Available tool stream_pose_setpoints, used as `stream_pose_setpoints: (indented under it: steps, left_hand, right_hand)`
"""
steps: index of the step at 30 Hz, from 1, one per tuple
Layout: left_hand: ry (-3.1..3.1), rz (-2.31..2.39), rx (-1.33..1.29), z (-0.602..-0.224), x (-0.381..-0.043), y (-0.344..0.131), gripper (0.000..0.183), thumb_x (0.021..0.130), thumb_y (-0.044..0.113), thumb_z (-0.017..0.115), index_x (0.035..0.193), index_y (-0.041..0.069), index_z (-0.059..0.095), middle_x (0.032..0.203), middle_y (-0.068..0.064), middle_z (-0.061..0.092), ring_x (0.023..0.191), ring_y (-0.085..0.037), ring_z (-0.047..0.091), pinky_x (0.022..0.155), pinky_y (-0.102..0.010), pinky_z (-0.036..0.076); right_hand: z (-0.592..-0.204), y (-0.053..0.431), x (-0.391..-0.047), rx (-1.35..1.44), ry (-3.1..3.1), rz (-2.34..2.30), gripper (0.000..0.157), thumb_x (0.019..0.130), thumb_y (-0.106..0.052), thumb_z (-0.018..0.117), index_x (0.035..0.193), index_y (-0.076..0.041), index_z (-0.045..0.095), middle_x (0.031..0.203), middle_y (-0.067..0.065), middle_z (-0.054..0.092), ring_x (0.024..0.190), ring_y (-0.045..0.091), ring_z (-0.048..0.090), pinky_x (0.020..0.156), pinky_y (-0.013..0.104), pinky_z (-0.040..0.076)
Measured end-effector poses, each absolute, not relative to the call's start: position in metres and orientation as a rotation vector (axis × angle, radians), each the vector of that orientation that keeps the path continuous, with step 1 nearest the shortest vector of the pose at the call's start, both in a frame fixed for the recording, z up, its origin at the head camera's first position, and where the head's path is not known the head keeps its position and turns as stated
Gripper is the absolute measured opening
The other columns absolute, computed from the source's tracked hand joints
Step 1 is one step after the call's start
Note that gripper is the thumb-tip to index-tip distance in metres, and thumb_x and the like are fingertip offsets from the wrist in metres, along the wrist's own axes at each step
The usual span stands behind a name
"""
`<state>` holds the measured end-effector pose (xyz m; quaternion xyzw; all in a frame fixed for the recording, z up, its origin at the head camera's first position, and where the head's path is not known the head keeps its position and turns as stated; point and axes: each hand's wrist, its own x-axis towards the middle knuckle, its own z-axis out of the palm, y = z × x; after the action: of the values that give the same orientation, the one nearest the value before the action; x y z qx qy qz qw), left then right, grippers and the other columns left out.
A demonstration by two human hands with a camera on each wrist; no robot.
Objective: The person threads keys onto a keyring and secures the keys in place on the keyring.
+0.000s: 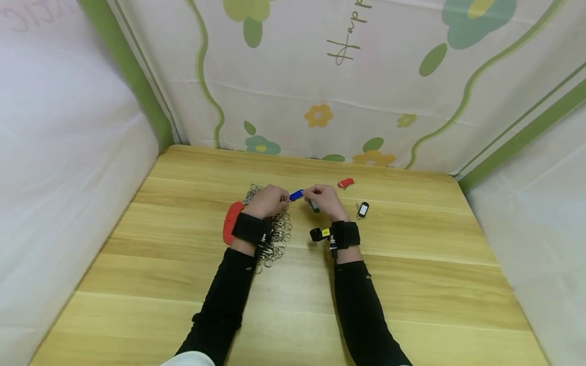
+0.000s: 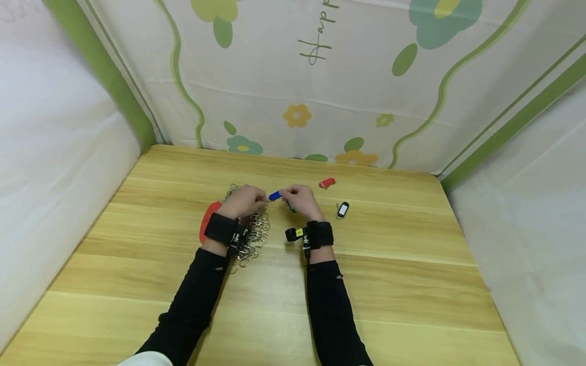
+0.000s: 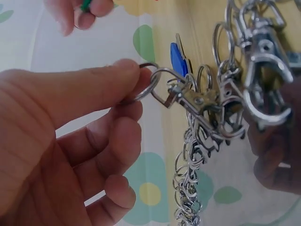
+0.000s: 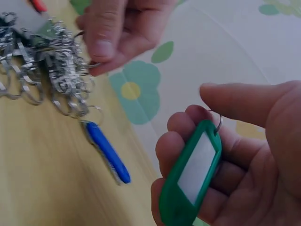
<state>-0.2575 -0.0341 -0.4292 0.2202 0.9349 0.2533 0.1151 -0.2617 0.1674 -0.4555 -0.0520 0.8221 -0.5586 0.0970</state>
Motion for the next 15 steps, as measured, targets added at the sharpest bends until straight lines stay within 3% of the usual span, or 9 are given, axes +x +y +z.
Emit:
stream_pose_setpoints:
  steps: [7, 15]
  left_hand:
    - [2.747, 0.709, 0.673, -0.427, -0.256, -0.034, 0.017, 0.096, 0.011, 0.054, 0.087, 0.004, 0.067, 0.071, -0.004, 0.057, 0.056, -0.017, 0.047, 0.057, -0.031, 0.039]
    - [2.781, 0.734, 0.688, -0.428, -0.256, -0.035, 0.011, 0.092, 0.004, 0.058, 0.092, 0.008, 0.068, 0.089, -0.005, 0.064, 0.071, -0.017, 0.056, 0.069, -0.032, 0.046]
  right_hand:
    - [-0.46, 0.15, -0.258, -0.273, 2.491, -1.532, 0.021, 0.094, -0.023, 0.06, 0.1, -0.006, 0.071, 0.09, 0.009, 0.065, 0.065, 0.019, 0.05, 0.059, 0.03, 0.04]
    - [-0.46, 0.132, -0.254, -0.394, 2.643, -1.382, 0.015, 0.093, -0.016, 0.063, 0.099, -0.009, 0.074, 0.096, 0.004, 0.067, 0.074, 0.017, 0.056, 0.063, 0.028, 0.044]
